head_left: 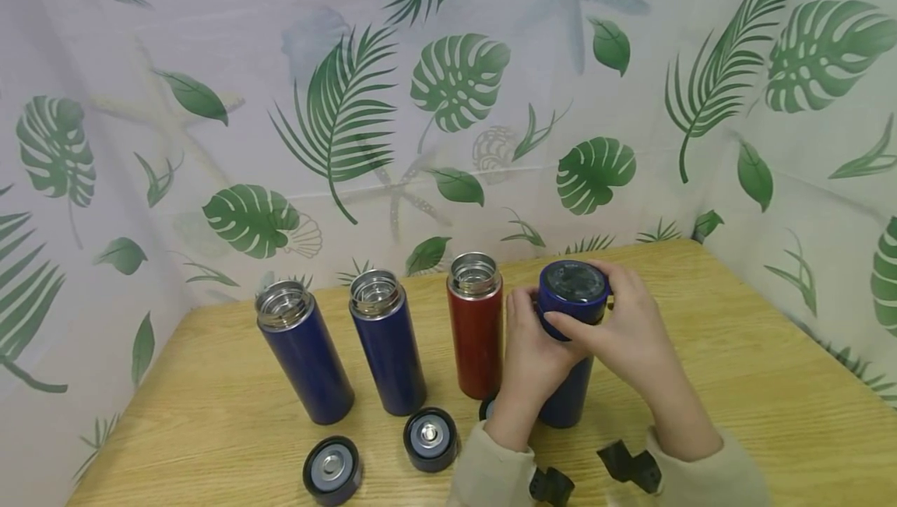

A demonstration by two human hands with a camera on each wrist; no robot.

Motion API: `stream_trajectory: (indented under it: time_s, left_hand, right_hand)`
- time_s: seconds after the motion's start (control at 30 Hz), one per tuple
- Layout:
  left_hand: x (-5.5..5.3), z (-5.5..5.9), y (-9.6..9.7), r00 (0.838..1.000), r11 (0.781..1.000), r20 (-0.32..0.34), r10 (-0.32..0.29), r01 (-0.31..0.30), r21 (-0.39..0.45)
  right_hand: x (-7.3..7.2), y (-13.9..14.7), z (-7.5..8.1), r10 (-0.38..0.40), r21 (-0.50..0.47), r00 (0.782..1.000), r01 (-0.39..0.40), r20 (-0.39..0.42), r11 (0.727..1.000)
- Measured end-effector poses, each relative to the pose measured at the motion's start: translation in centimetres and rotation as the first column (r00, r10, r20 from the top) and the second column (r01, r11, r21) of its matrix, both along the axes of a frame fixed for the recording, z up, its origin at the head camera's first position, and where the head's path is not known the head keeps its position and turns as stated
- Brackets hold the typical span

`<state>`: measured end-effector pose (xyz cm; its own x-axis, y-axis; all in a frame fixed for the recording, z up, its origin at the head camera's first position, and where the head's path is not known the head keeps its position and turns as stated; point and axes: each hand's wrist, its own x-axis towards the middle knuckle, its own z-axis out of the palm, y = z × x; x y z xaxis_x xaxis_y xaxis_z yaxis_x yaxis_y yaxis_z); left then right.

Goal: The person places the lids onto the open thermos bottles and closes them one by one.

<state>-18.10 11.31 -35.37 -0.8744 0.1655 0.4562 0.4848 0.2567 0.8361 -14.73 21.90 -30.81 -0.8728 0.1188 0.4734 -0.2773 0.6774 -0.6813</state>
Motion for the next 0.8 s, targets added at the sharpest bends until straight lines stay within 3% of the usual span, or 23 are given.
stream_trajectory:
  time_s: [0.2, 0.37, 0.53, 0.8]
  left_hand:
    - [-0.1, 0.5, -1.0, 0.996, 0.994, 0.069, -0.061, 0.067, -0.082]
    - [0.0, 1.0, -1.9, 0.99, 0.985, 0.082, -0.115, 0.125, -0.122]
    - [0.2, 1.5, -2.6, 0.986, 0.973, 0.111, -0.121, 0.14, -0.181]
    - [0.6, 2.1, -3.8, 0.978, 0.942, 0.118, -0.175, 0.201, -0.269]
  right_hand:
    - [0.0, -0.1, 0.1, -0.003, -0.046, 1.0, 0.003, -0.002, 0.999]
    - [-0.4, 0.0, -0.1, -0.005, -0.075, 1.0, 0.004, -0.013, 0.997]
    - [-1.0, 0.4, -0.3, 0.003, -0.114, 1.0, -0.003, 0.002, 0.993]
    - [-1.8, 1.0, -0.7, 0.03, -0.144, 0.999, -0.033, -0.021, 0.989]
